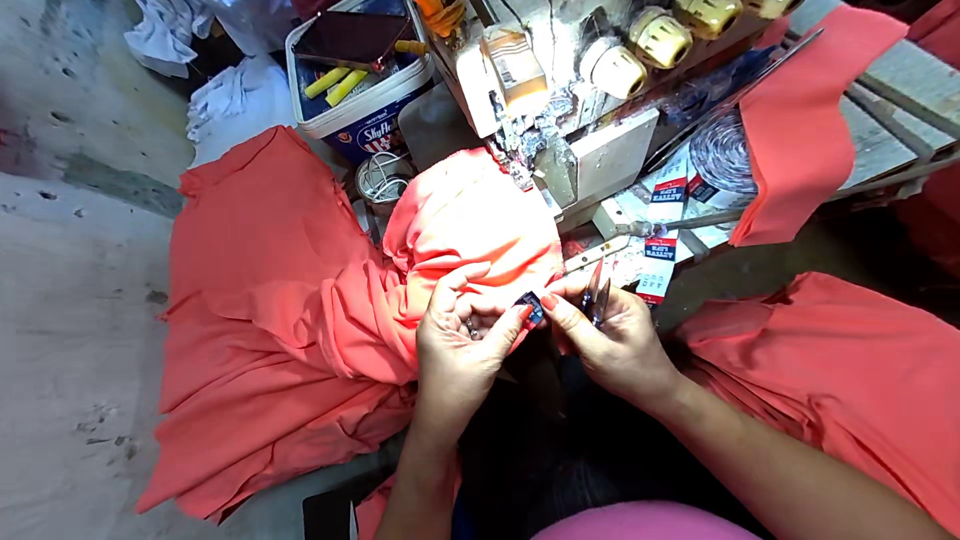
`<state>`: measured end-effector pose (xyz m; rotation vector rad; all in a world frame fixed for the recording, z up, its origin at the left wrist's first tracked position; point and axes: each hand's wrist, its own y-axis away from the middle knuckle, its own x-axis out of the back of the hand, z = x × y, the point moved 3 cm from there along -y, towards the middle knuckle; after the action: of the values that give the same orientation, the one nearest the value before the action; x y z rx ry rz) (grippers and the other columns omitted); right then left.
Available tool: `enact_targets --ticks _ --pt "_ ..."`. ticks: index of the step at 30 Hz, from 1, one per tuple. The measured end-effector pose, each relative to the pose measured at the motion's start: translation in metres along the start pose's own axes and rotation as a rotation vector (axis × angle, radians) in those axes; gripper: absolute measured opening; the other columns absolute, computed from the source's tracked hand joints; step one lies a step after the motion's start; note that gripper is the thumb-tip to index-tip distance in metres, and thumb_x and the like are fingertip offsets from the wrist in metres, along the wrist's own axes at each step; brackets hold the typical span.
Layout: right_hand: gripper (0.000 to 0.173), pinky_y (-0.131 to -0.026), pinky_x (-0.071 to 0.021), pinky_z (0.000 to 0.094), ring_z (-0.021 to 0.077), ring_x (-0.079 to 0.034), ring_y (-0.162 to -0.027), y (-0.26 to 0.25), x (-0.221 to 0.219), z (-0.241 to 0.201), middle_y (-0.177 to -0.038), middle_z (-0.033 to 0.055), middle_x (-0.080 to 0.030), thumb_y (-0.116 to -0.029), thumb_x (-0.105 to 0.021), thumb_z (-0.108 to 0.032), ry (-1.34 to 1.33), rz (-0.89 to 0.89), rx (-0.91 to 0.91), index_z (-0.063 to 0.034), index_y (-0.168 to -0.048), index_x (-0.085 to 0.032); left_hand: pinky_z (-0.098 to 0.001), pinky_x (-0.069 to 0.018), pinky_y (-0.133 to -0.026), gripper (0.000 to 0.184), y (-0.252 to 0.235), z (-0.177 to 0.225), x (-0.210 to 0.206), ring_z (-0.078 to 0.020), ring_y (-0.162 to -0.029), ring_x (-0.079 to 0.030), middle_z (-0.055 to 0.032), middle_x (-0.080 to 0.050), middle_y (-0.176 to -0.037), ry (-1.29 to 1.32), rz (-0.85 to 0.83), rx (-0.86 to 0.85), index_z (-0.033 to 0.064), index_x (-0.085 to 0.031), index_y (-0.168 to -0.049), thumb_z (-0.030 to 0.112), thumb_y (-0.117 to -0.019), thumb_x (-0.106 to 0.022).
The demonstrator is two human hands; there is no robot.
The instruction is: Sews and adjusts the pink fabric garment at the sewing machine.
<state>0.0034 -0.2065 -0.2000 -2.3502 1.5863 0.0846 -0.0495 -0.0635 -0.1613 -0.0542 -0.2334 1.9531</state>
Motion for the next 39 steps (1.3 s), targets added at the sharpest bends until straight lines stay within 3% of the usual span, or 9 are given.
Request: enact_targets --ticks 3,8,12,17,19,21,24,28,39 --pt "0.013 -0.055 -0.0490 0.0105 -0.0059 -0.056 -0.058 0.000 -0.001 0.000 -0.073 -0.0113 -0.065 -0.0975 -0.057 0.000 -0.041 0.026 -0.013 -0.0101 -0.095 -0.063 -0.0214 -0.0624 -0.075 0.056 0.000 -0.001 -0.002 -0.0045 -0.080 -0.073 0.0043 -0.075 -0.091 0.072 -0.038 0.017 -0.0009 -0.050 -0.128 -0.014 -0.0789 -0.073" --pt "0.011 -0.055 -0.0491 0.0105 -0.0059 -0.058 -0.058 0.001 -0.003 0.002 -0.075 -0.0100 -0.068 -0.0977 -0.057 0.000 -0.046 0.031 -0.018 -0.0085 -0.096 -0.064 -0.0189 -0.0599 -0.068 0.052 -0.001 -0.005 -0.004 -0.0026 -0.070 -0.070 0.0056 -0.073 -0.079 0.037 0.031 0.017 0.0014 -0.053 -0.122 -0.016 -0.0774 -0.073" --pt "0.008 -0.057 -0.0509 0.0104 -0.0063 -0.060 -0.061 0.001 -0.003 0.000 -0.077 -0.0099 -0.068 -0.0974 -0.058 -0.002 0.024 0.040 0.020 -0.0058 -0.097 -0.064 -0.0170 -0.0590 -0.069 0.047 -0.003 -0.002 -0.006 -0.0006 -0.072 -0.069 0.0057 -0.073 -0.082 -0.029 0.001 0.025 -0.0017 -0.052 -0.122 -0.011 -0.0810 -0.072" --pt "0.009 -0.070 -0.0510 0.0083 -0.0095 -0.059 -0.077 -0.009 0.006 0.000 -0.088 -0.0049 -0.068 -0.0968 -0.061 -0.006 0.193 0.079 0.288 0.0013 -0.098 -0.067 -0.0159 -0.0584 -0.068 0.032 -0.018 0.014 -0.002 0.0010 -0.073 -0.069 0.0067 -0.072 -0.084 -0.168 -0.060 -0.060 0.0002 -0.054 -0.112 -0.005 -0.0851 -0.071" --pt "0.006 -0.078 -0.0504 0.0102 -0.0059 -0.058 -0.084 -0.023 0.015 0.008 -0.093 -0.0015 -0.063 -0.0945 -0.063 -0.007 0.283 0.159 0.380 -0.0013 -0.098 -0.063 -0.0151 -0.0572 -0.068 0.037 -0.033 0.023 0.005 0.0032 -0.072 -0.068 0.0084 -0.073 -0.083 -0.252 -0.084 -0.072 0.0035 -0.054 -0.115 -0.003 -0.0836 -0.073" --pt "0.011 -0.073 -0.0488 0.0096 -0.0060 -0.056 -0.078 -0.036 0.018 0.017 -0.088 -0.0008 -0.062 -0.0922 -0.064 -0.004 0.320 0.173 0.362 0.0005 -0.102 -0.059 -0.0147 -0.0550 -0.067 0.049 -0.054 0.028 0.010 0.0043 -0.072 -0.064 0.0067 -0.070 -0.085 -0.356 -0.113 -0.097 0.0005 -0.056 -0.125 -0.002 -0.0803 -0.076" --pt "0.014 -0.073 -0.0492 0.0112 -0.0028 -0.058 -0.075 -0.040 0.017 0.022 -0.082 0.0048 -0.065 -0.0920 -0.064 -0.005 0.424 0.122 0.348 0.0055 -0.101 -0.062 -0.0179 -0.0566 -0.070 0.051 -0.084 0.021 0.009 0.0007 -0.077 -0.066 0.0022 -0.070 -0.087 -0.382 -0.158 -0.065 0.0012 -0.056 -0.124 -0.002 -0.0787 -0.080" --pt "0.012 -0.073 -0.0478 0.0109 -0.0003 -0.059 -0.075 -0.037 0.024 0.014 -0.080 0.0075 -0.065 -0.0914 -0.060 -0.005 0.552 0.087 0.358 0.0045 -0.095 -0.066 -0.0215 -0.0587 -0.077 0.056 -0.101 0.014 0.001 -0.0045 -0.091 -0.068 -0.0032 -0.068 -0.109 -0.281 -0.208 0.020 0.0047 -0.059 -0.125 -0.008 -0.0747 -0.080" --pt "0.048 -0.069 -0.0545 0.0286 0.0169 -0.066 -0.073 -0.043 0.018 0.000 -0.092 0.0129 -0.073 -0.0859 -0.057 -0.002 0.773 -0.008 0.289 0.0009 -0.132 -0.067 -0.0236 -0.0537 -0.064 0.054 -0.114 0.025 -0.010 -0.0068 -0.072 -0.063 -0.0053 -0.065 -0.088 -0.542 -0.282 0.142 0.0028 -0.054 -0.124 0.000 -0.0783 -0.082"
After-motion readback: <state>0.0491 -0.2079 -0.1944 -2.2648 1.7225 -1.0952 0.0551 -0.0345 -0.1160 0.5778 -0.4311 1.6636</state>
